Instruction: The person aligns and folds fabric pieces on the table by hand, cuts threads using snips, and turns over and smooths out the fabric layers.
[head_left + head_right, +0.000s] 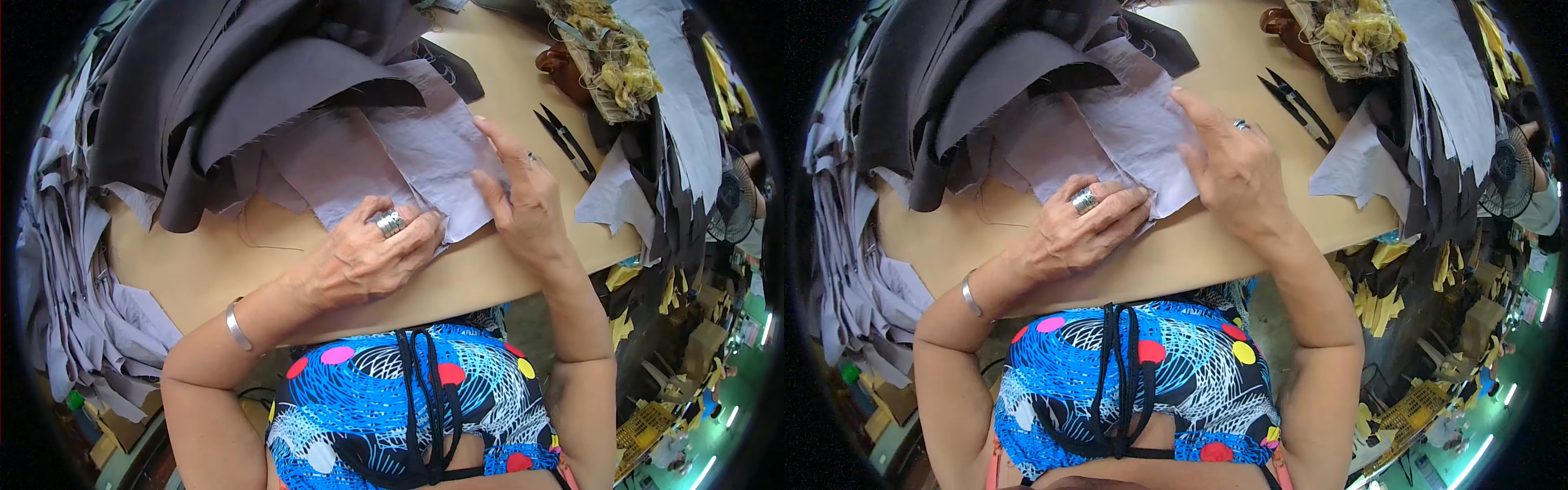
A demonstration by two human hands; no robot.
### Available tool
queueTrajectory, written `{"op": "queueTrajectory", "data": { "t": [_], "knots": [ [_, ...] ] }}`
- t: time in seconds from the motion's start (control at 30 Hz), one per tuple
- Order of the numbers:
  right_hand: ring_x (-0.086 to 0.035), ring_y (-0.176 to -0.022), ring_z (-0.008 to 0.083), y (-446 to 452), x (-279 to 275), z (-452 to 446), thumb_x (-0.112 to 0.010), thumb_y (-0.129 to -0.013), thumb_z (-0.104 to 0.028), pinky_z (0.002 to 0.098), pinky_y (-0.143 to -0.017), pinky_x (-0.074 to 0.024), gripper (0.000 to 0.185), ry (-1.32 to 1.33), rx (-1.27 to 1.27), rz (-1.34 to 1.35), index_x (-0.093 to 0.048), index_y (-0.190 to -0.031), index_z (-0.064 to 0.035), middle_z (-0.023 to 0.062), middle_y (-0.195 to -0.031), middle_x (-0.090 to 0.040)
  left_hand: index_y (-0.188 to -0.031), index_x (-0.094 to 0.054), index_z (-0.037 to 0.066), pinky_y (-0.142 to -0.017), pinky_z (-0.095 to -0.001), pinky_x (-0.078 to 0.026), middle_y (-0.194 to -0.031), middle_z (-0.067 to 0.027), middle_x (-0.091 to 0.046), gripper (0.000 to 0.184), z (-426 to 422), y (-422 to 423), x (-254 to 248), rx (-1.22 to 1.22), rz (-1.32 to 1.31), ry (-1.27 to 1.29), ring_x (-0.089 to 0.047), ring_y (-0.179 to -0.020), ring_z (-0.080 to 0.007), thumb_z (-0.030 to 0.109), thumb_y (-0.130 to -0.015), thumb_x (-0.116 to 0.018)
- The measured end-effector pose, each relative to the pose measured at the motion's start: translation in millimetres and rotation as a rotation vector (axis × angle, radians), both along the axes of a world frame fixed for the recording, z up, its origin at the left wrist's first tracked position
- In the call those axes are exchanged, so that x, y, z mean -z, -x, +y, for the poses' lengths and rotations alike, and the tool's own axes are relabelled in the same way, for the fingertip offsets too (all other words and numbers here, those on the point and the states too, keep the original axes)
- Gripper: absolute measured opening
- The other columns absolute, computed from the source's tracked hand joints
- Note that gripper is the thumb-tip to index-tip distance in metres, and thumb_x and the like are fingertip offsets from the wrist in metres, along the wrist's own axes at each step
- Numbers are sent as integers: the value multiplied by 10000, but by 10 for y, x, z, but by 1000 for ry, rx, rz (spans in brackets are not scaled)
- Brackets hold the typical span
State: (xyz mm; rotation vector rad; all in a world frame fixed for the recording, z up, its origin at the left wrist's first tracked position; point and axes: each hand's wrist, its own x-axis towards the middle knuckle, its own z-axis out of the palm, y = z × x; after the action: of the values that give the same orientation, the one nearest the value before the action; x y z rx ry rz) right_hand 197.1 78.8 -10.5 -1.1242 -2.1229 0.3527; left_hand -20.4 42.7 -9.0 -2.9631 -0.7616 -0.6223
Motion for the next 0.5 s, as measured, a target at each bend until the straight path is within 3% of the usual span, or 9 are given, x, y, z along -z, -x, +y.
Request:
{"op": "queueTrajectory", "data": {
  "t": [0.17,0.43,0.5],
  "knots": [
    [-609,-710,265,-87,-33,-45,-579,-794,41,366,-656,-437,490,95,-46,19,-546,-1262,-102,90,-973,-669,-1096,-612,104,-749,-330,-469,-1091,-42,-542,365,-6,-10,-6,-38,11,-14,-571,-911,-123,187,-745,-561],
    [-596,-675,249,-66,47,-27,-553,-822,24,364,-655,-424,460,-21,-60,-4,-552,-1261,-112,104,-891,-666,-1192,-568,217,-810,-344,-450,-1113,-28,-532,428,-102,-26,-100,-74,93,74,-565,-933,-157,190,-765,-559],
    [-598,-678,253,-63,46,-34,-552,-821,23,364,-653,-423,459,-31,-61,-10,-552,-1261,-111,113,-890,-666,-1172,-561,139,-805,-339,-448,-1112,-57,-526,404,-83,-23,-116,-45,62,95,-549,-936,-180,186,-772,-524]
  ]
}}
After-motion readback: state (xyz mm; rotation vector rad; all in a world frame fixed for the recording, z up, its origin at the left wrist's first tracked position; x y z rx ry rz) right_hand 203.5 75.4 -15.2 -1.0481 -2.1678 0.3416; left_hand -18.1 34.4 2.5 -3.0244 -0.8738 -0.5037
